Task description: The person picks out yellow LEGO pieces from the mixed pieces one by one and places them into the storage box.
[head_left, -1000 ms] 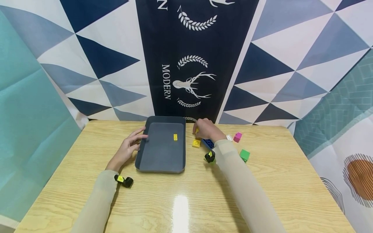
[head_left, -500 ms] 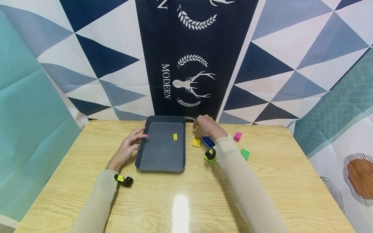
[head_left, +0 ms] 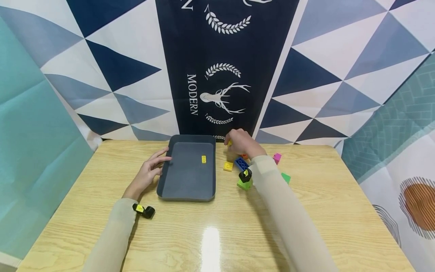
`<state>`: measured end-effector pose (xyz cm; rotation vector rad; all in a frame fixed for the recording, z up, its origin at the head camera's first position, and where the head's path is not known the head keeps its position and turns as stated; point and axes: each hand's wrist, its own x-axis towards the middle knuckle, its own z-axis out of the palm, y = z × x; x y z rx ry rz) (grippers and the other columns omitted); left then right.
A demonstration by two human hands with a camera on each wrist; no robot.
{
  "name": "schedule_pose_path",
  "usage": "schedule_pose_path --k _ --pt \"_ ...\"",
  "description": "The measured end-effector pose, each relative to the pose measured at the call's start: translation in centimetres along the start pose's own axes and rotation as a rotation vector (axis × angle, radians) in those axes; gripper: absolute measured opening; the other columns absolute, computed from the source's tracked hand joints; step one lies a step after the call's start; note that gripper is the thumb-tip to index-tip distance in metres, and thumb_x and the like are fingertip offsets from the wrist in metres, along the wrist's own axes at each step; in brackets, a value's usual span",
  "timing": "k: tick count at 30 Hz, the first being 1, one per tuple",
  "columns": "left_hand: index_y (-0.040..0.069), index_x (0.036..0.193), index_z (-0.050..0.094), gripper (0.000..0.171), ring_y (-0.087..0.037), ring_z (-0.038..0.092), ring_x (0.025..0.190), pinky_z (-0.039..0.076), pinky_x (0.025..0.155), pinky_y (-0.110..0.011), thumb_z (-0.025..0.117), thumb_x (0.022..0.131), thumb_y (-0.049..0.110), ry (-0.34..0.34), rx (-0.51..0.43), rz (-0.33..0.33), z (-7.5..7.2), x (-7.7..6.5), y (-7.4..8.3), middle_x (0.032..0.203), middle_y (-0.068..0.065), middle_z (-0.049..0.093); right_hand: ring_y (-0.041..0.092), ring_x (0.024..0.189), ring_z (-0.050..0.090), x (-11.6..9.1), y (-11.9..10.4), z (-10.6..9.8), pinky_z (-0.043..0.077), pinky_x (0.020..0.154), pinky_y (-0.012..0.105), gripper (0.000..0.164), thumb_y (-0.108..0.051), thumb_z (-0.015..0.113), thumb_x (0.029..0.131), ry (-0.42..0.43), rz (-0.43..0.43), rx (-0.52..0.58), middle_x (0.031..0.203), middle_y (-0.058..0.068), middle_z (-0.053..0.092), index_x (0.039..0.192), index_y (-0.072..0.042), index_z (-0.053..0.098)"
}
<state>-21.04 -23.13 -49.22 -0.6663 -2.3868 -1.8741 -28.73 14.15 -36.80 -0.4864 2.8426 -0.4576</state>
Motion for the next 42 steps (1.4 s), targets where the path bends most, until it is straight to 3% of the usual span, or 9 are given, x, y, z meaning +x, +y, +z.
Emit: schedule_pose_path --k 2,7,13,19,25,27,32,36,42 --pt "-0.018 0.143 0.064 0.045 -0.019 0.038 0.167 0.042 0.116 -0.006 0.049 0.102 -0.012 -0.001 0.001 0.014 0.0 0.0 -0.1 0.18 -0.033 0.034 0.035 0.122 0.069 0.0 0.0 -0.1 0.06 0.115 0.049 0.028 -0.003 0.076 0.103 0.005 -0.005 -0.004 0.147 0.018 0.075 0.13 -0.006 0.083" --pt "-0.017 0.142 0.066 0.046 -0.004 0.04 0.163 0.041 0.116 -0.006 0.05 0.1 -0.01 0.002 -0.008 0.031 0.0 0.1 -0.3 0.179 -0.033 0.035 0.035 0.124 0.068 0.1 0.0 -0.1 0.059 0.117 0.05 0.028 -0.004 0.076 0.104 -0.016 0.002 -0.014 0.149 0.018 0.074 0.131 -0.007 0.083" --pt "-0.017 0.144 0.065 0.046 -0.029 0.036 0.17 0.043 0.112 -0.006 0.049 0.101 -0.01 -0.005 0.003 0.03 -0.1 0.0 -0.5 0.18 -0.034 0.033 0.035 0.123 0.069 0.0 0.0 0.5 0.06 0.117 0.05 0.029 -0.005 0.078 0.103 -0.022 -0.005 -0.022 0.149 0.019 0.074 0.132 -0.007 0.082" --pt "-0.01 0.142 0.07 0.046 -0.007 0.044 0.163 0.046 0.11 -0.008 0.051 0.1 -0.007 0.0 -0.03 0.096 -0.4 0.0 -1.6 0.179 -0.025 0.041 0.034 0.122 0.07 0.2 -0.2 1.1 0.06 0.117 0.05 0.027 -0.005 0.077 0.103 -0.008 -0.024 -0.018 0.146 0.019 0.076 0.129 -0.006 0.083" --pt "-0.006 0.141 0.073 0.046 -0.013 0.044 0.165 0.043 0.113 -0.007 0.052 0.1 -0.008 -0.002 -0.075 0.144 -0.4 0.2 -2.2 0.179 -0.016 0.046 0.034 0.124 0.071 0.5 -0.4 1.2 0.059 0.118 0.049 0.026 -0.004 0.076 0.103 -0.014 -0.028 -0.011 0.148 0.018 0.075 0.128 -0.006 0.084" --pt "-0.008 0.142 0.072 0.046 -0.01 0.043 0.164 0.045 0.11 -0.007 0.051 0.1 -0.006 -0.002 -0.058 0.12 -0.3 0.1 -1.7 0.18 -0.02 0.043 0.031 0.123 0.072 1.4 0.6 1.8 0.06 0.116 0.046 0.024 -0.007 0.078 0.102 -0.008 -0.061 -0.009 0.145 0.016 0.077 0.126 -0.008 0.085" --pt "-0.014 0.141 0.068 0.047 -0.003 0.043 0.161 0.047 0.107 -0.007 0.05 0.099 -0.004 0.006 -0.026 0.073 -0.2 -0.1 -0.9 0.179 -0.031 0.038 0.03 0.12 0.073 1.5 0.2 1.9 0.061 0.113 0.045 0.024 -0.008 0.079 0.102 -0.018 -0.078 -0.023 0.143 0.016 0.078 0.125 -0.008 0.085" --pt "-0.014 0.141 0.069 0.046 -0.01 0.045 0.163 0.045 0.111 -0.007 0.049 0.099 -0.009 0.01 -0.034 0.095 -0.2 -0.1 -0.9 0.178 -0.029 0.04 0.033 0.119 0.072 0.6 -1.0 1.5 0.061 0.113 0.048 0.027 -0.005 0.077 0.102 -0.023 -0.045 -0.02 0.145 0.018 0.076 0.129 -0.006 0.083" --pt "-0.018 0.143 0.064 0.047 -0.021 0.039 0.168 0.043 0.113 -0.005 0.048 0.1 -0.01 -0.001 -0.005 0.036 -0.1 -0.1 -0.2 0.18 -0.033 0.034 0.032 0.118 0.072 0.5 -1.3 1.8 0.061 0.113 0.047 0.026 -0.005 0.078 0.102 -0.007 -0.05 -0.017 0.144 0.017 0.077 0.128 -0.006 0.083"
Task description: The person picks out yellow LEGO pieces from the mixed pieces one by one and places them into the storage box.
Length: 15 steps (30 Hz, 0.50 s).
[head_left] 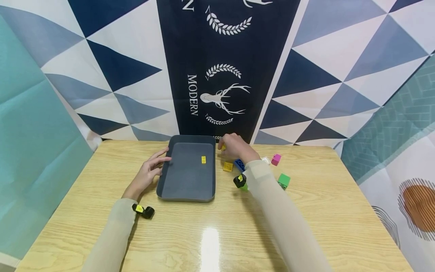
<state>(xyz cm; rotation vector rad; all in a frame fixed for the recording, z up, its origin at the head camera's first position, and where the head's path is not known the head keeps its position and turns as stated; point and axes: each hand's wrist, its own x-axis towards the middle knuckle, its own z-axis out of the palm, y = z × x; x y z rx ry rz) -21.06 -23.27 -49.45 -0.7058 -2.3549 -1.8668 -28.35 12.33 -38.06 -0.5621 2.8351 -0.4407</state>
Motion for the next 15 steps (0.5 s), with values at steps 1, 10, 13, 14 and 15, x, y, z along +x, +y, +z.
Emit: schedule_pose_path --k 1,10,13,14,15 --pt "-0.018 0.143 0.064 0.047 -0.021 0.039 0.168 0.043 0.113 -0.005 0.048 0.1 -0.01 -0.001 0.003 -0.002 0.0 0.0 0.0 0.18 -0.033 0.034 0.032 0.117 0.071 0.0 -0.1 0.0 0.062 0.113 0.047 0.026 -0.005 0.078 0.102 0.002 -0.003 0.0 0.144 0.017 0.077 0.128 -0.006 0.083" --pt "-0.017 0.142 0.066 0.046 -0.011 0.042 0.165 0.046 0.109 -0.006 0.048 0.1 -0.01 0.006 -0.005 0.031 0.0 -0.1 -0.3 0.18 -0.029 0.038 0.03 0.12 0.071 -0.1 -1.2 -0.1 0.061 0.113 0.045 0.026 -0.003 0.077 0.102 0.004 -0.015 -0.003 0.144 0.016 0.077 0.127 -0.005 0.083" --pt "-0.018 0.144 0.064 0.046 -0.023 0.038 0.169 0.045 0.109 -0.006 0.048 0.101 -0.011 -0.001 0.01 -0.009 0.0 0.0 0.1 0.18 -0.031 0.035 0.03 0.119 0.072 -0.1 -1.5 -0.1 0.062 0.112 0.045 0.027 -0.003 0.077 0.102 0.002 -0.007 0.001 0.143 0.016 0.077 0.128 -0.005 0.083" --pt "-0.017 0.144 0.065 0.046 -0.021 0.039 0.168 0.046 0.108 -0.007 0.048 0.101 -0.012 -0.004 0.008 0.001 -0.2 0.1 -0.7 0.181 -0.029 0.036 0.03 0.119 0.072 -0.1 -1.6 -0.1 0.062 0.113 0.045 0.027 -0.003 0.077 0.102 0.001 -0.003 0.003 0.143 0.016 0.077 0.128 -0.005 0.083" --pt "-0.013 0.144 0.068 0.047 -0.018 0.039 0.169 0.046 0.109 -0.007 0.049 0.102 -0.012 -0.008 0.01 -0.004 -0.4 0.2 -1.4 0.182 -0.023 0.039 0.03 0.12 0.072 -0.2 -1.7 -0.1 0.061 0.114 0.045 0.027 -0.003 0.076 0.102 -0.002 -0.001 0.007 0.144 0.016 0.077 0.129 -0.005 0.083"
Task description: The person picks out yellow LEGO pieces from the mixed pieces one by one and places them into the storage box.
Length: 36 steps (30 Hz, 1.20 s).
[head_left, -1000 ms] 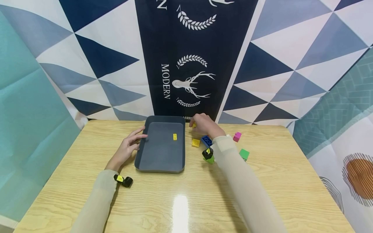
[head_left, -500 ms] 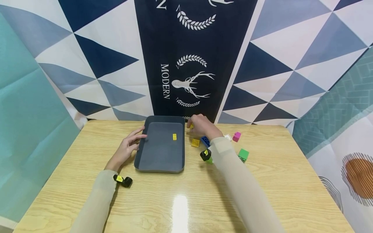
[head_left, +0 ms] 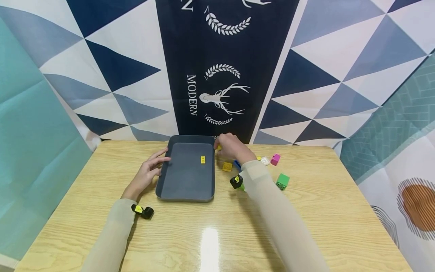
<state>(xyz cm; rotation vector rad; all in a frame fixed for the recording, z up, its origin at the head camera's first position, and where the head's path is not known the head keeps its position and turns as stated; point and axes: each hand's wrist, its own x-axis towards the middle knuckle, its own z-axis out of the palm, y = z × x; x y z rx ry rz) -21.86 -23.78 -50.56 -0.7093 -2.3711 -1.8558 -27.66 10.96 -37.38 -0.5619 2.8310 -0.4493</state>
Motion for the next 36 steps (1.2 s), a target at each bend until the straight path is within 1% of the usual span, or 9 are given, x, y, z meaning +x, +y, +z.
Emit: schedule_pose_path --k 5,6,14,19,23,25,28,30,36 --pt "0.007 0.145 0.075 0.051 0.01 0.039 0.16 0.047 0.111 -0.009 0.053 0.103 -0.01 -0.021 -0.011 -0.011 -1.1 0.5 -4.1 0.183 0.001 0.042 0.032 0.124 0.072 -0.1 -0.3 0.2 0.06 0.116 0.047 0.028 -0.004 0.076 0.103 -0.011 -0.011 0.002 0.145 0.017 0.076 0.131 -0.003 0.082" --pt "0.009 0.145 0.075 0.051 0.011 0.038 0.161 0.047 0.112 -0.01 0.053 0.103 -0.009 -0.018 -0.01 -0.027 -1.1 0.5 -4.0 0.183 0.003 0.042 0.032 0.124 0.072 -0.1 -0.4 0.2 0.06 0.116 0.047 0.028 -0.004 0.076 0.103 -0.013 -0.015 0.001 0.145 0.017 0.076 0.131 -0.003 0.082" --pt "-0.008 0.143 0.071 0.047 -0.005 0.041 0.165 0.046 0.107 -0.009 0.051 0.101 -0.008 0.005 -0.054 0.075 -0.3 0.0 -1.5 0.181 -0.016 0.042 0.031 0.115 0.072 -0.1 -1.0 0.3 0.062 0.109 0.046 0.026 -0.007 0.079 0.102 -0.01 -0.047 -0.041 0.139 0.015 0.079 0.127 -0.003 0.084" --pt "-0.012 0.142 0.069 0.048 -0.002 0.042 0.162 0.047 0.106 -0.008 0.05 0.099 -0.006 0.008 -0.053 0.058 0.1 -0.2 0.3 0.181 -0.021 0.041 0.031 0.115 0.071 -0.1 -1.2 0.6 0.061 0.111 0.046 0.027 -0.008 0.079 0.102 -0.028 -0.046 -0.035 0.138 0.016 0.078 0.128 -0.003 0.083" --pt "-0.011 0.142 0.07 0.047 -0.004 0.043 0.163 0.045 0.11 -0.007 0.049 0.099 -0.008 0.011 -0.06 0.067 0.2 -0.2 0.3 0.18 -0.024 0.041 0.032 0.117 0.07 0.0 -1.5 0.7 0.061 0.112 0.046 0.028 -0.008 0.079 0.103 -0.042 -0.046 -0.028 0.138 0.017 0.077 0.129 -0.003 0.082" --pt "-0.013 0.143 0.068 0.048 0.001 0.042 0.161 0.045 0.112 -0.006 0.048 0.1 -0.007 0.008 -0.048 0.05 0.2 -0.2 0.5 0.18 -0.027 0.038 0.031 0.117 0.069 0.0 -1.7 0.7 0.061 0.112 0.045 0.028 -0.008 0.078 0.103 -0.051 -0.048 -0.037 0.137 0.016 0.077 0.13 -0.003 0.082" --pt "-0.015 0.143 0.067 0.048 0.0 0.042 0.161 0.045 0.112 -0.006 0.048 0.099 -0.008 0.01 -0.032 0.022 0.3 -0.2 0.9 0.18 -0.029 0.036 0.031 0.115 0.067 0.1 -2.0 0.7 0.061 0.109 0.045 0.028 -0.009 0.078 0.104 -0.063 -0.049 -0.04 0.136 0.016 0.078 0.131 -0.003 0.082" --pt "-0.016 0.143 0.066 0.048 -0.008 0.041 0.165 0.045 0.11 -0.006 0.048 0.1 -0.009 0.011 -0.026 -0.001 0.3 -0.2 1.1 0.181 -0.03 0.035 0.031 0.115 0.067 0.1 -2.2 0.7 0.061 0.108 0.044 0.028 -0.009 0.078 0.104 -0.068 -0.048 -0.05 0.136 0.015 0.078 0.131 -0.003 0.082" --pt "-0.019 0.145 0.063 0.048 -0.049 0.03 0.169 0.046 0.104 -0.007 0.045 0.101 -0.015 0.007 -0.003 -0.059 0.4 -0.1 1.8 0.182 -0.031 0.032 0.031 0.117 0.067 0.0 -2.9 0.7 0.06 0.11 0.044 0.026 -0.009 0.079 0.103 -0.058 -0.062 -0.079 0.135 0.015 0.078 0.129 -0.004 0.083"
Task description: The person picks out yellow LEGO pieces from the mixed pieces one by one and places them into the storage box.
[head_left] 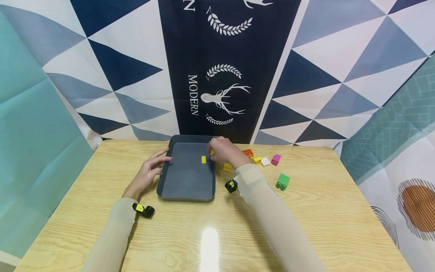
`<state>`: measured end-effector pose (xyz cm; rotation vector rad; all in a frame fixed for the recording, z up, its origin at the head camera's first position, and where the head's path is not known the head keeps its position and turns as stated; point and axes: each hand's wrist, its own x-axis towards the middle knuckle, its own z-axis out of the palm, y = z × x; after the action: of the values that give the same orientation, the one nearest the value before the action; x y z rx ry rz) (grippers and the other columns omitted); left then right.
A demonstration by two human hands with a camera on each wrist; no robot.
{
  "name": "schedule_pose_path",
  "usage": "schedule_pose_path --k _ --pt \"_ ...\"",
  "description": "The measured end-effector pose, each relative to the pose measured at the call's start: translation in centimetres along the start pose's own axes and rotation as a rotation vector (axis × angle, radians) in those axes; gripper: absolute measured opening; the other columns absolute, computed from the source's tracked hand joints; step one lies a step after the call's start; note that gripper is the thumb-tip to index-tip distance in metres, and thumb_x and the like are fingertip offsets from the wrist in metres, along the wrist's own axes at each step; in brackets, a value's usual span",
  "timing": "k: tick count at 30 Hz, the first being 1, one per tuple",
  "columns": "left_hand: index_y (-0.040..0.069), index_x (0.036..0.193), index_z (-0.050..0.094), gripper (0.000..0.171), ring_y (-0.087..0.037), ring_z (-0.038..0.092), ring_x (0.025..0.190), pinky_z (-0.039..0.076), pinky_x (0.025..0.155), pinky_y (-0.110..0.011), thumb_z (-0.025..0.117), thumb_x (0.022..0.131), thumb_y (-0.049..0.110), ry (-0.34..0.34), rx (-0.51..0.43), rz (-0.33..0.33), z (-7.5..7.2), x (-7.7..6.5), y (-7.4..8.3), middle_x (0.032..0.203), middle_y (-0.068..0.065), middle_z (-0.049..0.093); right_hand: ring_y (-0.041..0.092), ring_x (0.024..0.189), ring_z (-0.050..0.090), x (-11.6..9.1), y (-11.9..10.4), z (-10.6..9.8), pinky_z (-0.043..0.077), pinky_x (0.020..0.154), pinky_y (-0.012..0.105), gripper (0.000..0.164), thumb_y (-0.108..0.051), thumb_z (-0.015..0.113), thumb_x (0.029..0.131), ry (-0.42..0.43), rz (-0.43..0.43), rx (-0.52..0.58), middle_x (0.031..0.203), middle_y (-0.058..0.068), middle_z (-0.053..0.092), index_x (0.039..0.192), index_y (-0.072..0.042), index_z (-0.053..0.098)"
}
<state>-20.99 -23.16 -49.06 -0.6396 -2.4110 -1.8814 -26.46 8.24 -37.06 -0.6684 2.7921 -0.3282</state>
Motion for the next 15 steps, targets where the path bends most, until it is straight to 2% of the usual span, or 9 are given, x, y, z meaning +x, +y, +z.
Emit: schedule_pose_path --k 4,10,15 --pt "-0.02 0.145 0.062 0.048 -0.055 0.025 0.169 0.044 0.108 -0.006 0.044 0.1 -0.018 -0.003 -0.002 0.002 0.0 0.0 0.0 0.182 -0.031 0.031 0.032 0.119 0.068 0.0 -0.5 0.0 0.057 0.113 0.047 0.023 -0.008 0.079 0.102 0.019 -0.041 -0.033 0.132 0.015 0.081 0.124 -0.004 0.084" --pt "-0.02 0.145 0.063 0.048 -0.054 0.025 0.17 0.043 0.108 -0.005 0.044 0.1 -0.017 -0.004 -0.002 0.003 -0.1 0.0 -0.1 0.182 -0.031 0.032 0.032 0.124 0.07 -0.1 -1.2 0.3 0.057 0.114 0.047 0.024 -0.006 0.08 0.101 0.008 -0.07 -0.047 0.132 0.015 0.082 0.124 -0.004 0.085" --pt "-0.019 0.144 0.063 0.048 -0.053 0.025 0.17 0.041 0.113 -0.004 0.045 0.1 -0.017 -0.004 0.002 0.008 -0.1 0.1 -0.1 0.182 -0.031 0.032 0.028 0.117 0.074 -0.2 -1.7 0.5 0.062 0.109 0.042 0.024 -0.004 0.08 0.1 0.008 -0.068 -0.034 0.132 0.015 0.083 0.124 -0.004 0.085"
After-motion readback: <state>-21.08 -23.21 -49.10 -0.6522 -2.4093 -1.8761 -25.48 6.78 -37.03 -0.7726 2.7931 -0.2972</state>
